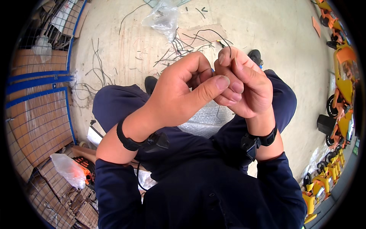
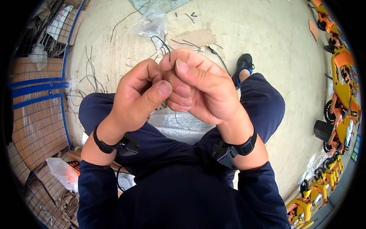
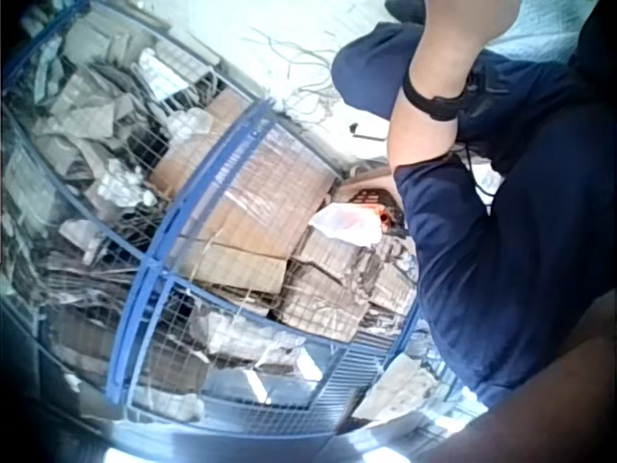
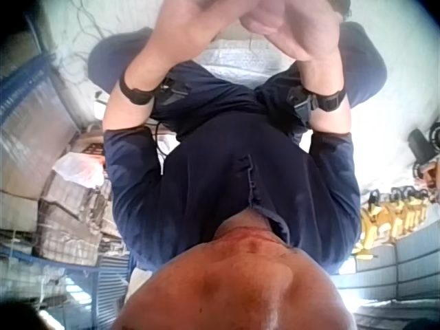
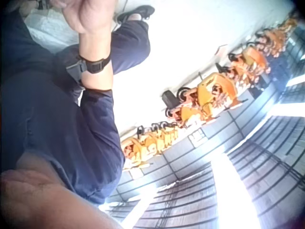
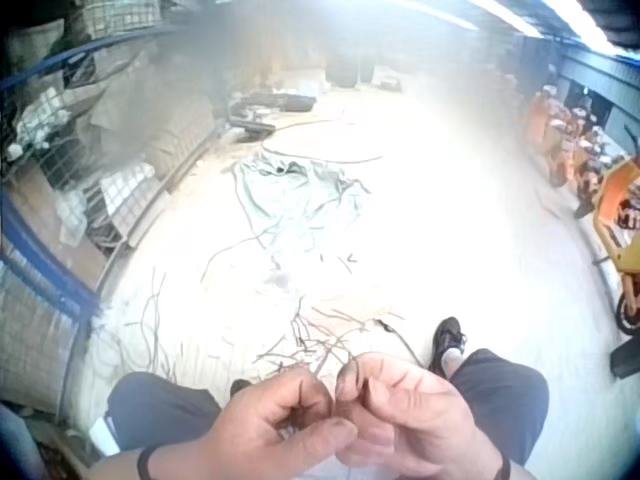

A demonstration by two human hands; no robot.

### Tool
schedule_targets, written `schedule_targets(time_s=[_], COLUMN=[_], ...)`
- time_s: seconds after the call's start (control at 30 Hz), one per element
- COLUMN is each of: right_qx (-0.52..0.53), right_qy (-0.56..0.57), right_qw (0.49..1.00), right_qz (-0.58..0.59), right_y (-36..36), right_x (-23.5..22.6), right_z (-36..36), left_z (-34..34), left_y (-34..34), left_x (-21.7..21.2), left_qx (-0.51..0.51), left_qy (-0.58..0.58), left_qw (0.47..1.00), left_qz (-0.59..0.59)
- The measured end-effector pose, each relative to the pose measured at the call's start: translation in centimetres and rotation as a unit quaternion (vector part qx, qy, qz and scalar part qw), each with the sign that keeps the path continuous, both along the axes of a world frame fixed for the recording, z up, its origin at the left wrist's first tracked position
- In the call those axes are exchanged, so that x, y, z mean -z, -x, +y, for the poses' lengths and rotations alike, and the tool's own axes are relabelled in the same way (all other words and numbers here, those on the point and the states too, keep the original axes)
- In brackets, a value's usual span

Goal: The person twists wires together by hand, then cuts the end of a wire with scissors.

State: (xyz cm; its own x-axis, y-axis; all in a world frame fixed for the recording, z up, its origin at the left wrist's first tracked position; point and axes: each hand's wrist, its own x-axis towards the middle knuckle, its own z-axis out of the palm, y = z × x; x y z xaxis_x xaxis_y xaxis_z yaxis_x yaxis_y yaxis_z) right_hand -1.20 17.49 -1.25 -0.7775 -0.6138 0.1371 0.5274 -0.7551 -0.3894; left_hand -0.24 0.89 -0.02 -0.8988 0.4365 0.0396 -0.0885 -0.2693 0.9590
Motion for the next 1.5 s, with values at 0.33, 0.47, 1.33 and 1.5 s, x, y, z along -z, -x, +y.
schedule_targets(time_s=[0.33,0.47,1.33,1.5], right_qx=[0.050,0.070,-0.025,-0.139], right_qy=[-0.095,-0.186,-0.908,-0.923], right_qw=[0.994,0.979,0.391,0.309], right_qz=[-0.017,-0.034,0.150,0.181], right_y=[-1.2,-1.7,1.5,3.3], right_x=[0.3,0.7,42.1,43.0], right_z=[-0.8,-1.8,12.3,11.1], left_z=[-1.5,-1.0,-4.0,-3.9], left_y=[-0.3,0.0,1.3,2.6], left_x=[0.4,0.8,5.9,7.0], left_qx=[0.017,-0.086,-0.065,-0.078], left_qy=[0.184,0.097,0.132,0.063], left_qw=[0.983,0.991,0.953,0.927], left_qz=[0.022,0.032,-0.264,-0.362])
